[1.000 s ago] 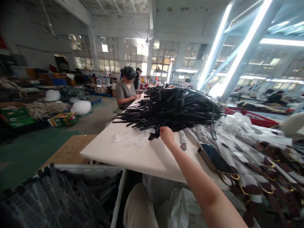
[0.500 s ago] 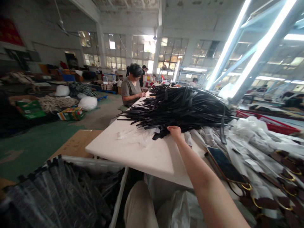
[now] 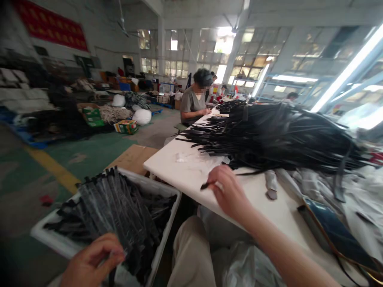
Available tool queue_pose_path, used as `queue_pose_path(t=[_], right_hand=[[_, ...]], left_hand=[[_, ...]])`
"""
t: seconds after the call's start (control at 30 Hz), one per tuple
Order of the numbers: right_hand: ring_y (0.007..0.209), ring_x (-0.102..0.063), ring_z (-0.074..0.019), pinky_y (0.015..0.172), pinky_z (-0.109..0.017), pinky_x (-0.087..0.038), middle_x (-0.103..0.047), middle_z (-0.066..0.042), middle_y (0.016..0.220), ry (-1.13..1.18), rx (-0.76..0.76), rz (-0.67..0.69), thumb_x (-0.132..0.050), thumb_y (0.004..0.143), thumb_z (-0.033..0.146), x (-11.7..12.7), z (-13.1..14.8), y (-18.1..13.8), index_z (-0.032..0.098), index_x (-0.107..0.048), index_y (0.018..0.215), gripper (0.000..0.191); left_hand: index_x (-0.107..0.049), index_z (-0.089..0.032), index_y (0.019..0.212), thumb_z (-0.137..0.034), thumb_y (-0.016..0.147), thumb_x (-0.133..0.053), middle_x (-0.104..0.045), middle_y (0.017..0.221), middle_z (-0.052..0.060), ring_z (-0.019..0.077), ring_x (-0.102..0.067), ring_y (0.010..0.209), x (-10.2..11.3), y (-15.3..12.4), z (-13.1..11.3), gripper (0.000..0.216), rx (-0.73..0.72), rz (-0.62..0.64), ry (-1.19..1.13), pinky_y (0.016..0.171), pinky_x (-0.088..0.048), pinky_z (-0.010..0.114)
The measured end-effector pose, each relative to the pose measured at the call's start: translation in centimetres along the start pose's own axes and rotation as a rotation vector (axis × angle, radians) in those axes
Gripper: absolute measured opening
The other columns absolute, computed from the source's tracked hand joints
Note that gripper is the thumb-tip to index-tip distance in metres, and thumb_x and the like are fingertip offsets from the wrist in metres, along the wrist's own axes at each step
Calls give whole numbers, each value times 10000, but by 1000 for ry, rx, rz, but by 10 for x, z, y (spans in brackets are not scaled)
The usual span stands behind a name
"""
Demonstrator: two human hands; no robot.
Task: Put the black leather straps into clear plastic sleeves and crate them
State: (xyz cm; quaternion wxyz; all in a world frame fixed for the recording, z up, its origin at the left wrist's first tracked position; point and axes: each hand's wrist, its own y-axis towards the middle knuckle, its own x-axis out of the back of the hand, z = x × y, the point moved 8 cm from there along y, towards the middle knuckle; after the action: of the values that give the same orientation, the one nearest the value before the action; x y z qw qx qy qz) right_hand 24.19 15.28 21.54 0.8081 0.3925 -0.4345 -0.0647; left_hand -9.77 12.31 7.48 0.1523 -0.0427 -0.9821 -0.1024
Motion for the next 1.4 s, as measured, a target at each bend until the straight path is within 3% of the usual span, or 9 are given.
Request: queue_pose_path(t=[0.1, 0.23, 0.57, 0.77, 0.93, 1.0, 1.07, 1.27, 1.4], right_hand=[[612, -521, -143, 593, -280, -390, -592, -1, 729, 104, 434, 365, -368, 1007, 194, -45, 129, -32, 176, -512, 889, 186], [551, -520, -153, 506, -310, -321, -586, 13, 717, 33, 463, 427, -425, 994, 188, -88, 174, -45, 179, -491, 893, 120], [554, -493, -162, 444, -328, -182, -559, 18, 733, -145, 561, 567, -689, 780, 86, -133, 179, -51, 193, -453, 819, 262], [640, -571, -171, 417, -319, -185, -597, -17, 788, -224, 625, 791, -644, 873, 162, -156, 182, -70, 174, -496, 818, 159], [650, -672, -226, 440, -300, -222, -684, -40, 791, -164, 267, 1024, -771, 787, 444, -159, 139, -76, 144, -568, 980, 411], [672, -694, -241, 474, -288, -248, -705, -33, 765, -134, 140, 1067, -736, 827, 402, -152, 119, -76, 169, -599, 961, 302], [714, -704, -234, 520, -284, -285, -718, -27, 778, -91, 104, 1059, -642, 897, 316, -146, 111, -74, 187, -626, 871, 132], [789, -705, -259, 566, -283, -323, -730, -68, 836, -52, 15, 1122, -687, 848, 380, -151, 115, -73, 165, -663, 880, 219], [799, -690, -223, 598, -269, -340, -716, -27, 849, -38, -64, 1032, -662, 851, 259, -126, 95, -54, 191, -648, 886, 78]], left_hand=[[-673, -222, 595, -276, 739, -711, -621, 647, -8, 141, -602, 643, -5, 0, -20, 158, 5, 24, 93, 630, -455, 207], [-680, -226, 612, -212, 724, -715, -630, 668, -17, 137, -600, 668, -2, -9, -36, 118, -7, -15, 145, 639, -440, 211], [-638, -209, 722, -155, 824, -702, -611, 773, -24, 121, -587, 758, -3, -29, -26, 132, -140, 17, 259, 699, -437, 187], [-644, -208, 740, -154, 898, -583, -619, 820, -9, 129, -600, 807, -28, -27, -26, 177, -81, 209, 212, 733, -422, 200], [-598, -194, 730, -157, 899, -541, -638, 749, -11, 147, -616, 756, -32, -30, -1, 182, 39, 268, 369, 678, -400, 225], [-605, -198, 768, -187, 933, -493, -651, 744, -12, 151, -623, 737, -27, -28, 2, 199, 32, 225, 453, 665, -403, 234], [-612, -197, 771, -187, 948, -467, -656, 725, -11, 155, -630, 713, -30, -26, -6, 229, -36, 215, 516, 649, -403, 242], [-629, -192, 748, -72, 875, -522, -675, 714, 0, 179, -648, 693, -62, -23, -42, 205, -296, 249, 606, 619, -400, 272], [-645, -189, 765, -122, 915, -490, -678, 741, 21, 195, -653, 740, -44, -16, -32, 226, -193, 206, 660, 667, -423, 281]])
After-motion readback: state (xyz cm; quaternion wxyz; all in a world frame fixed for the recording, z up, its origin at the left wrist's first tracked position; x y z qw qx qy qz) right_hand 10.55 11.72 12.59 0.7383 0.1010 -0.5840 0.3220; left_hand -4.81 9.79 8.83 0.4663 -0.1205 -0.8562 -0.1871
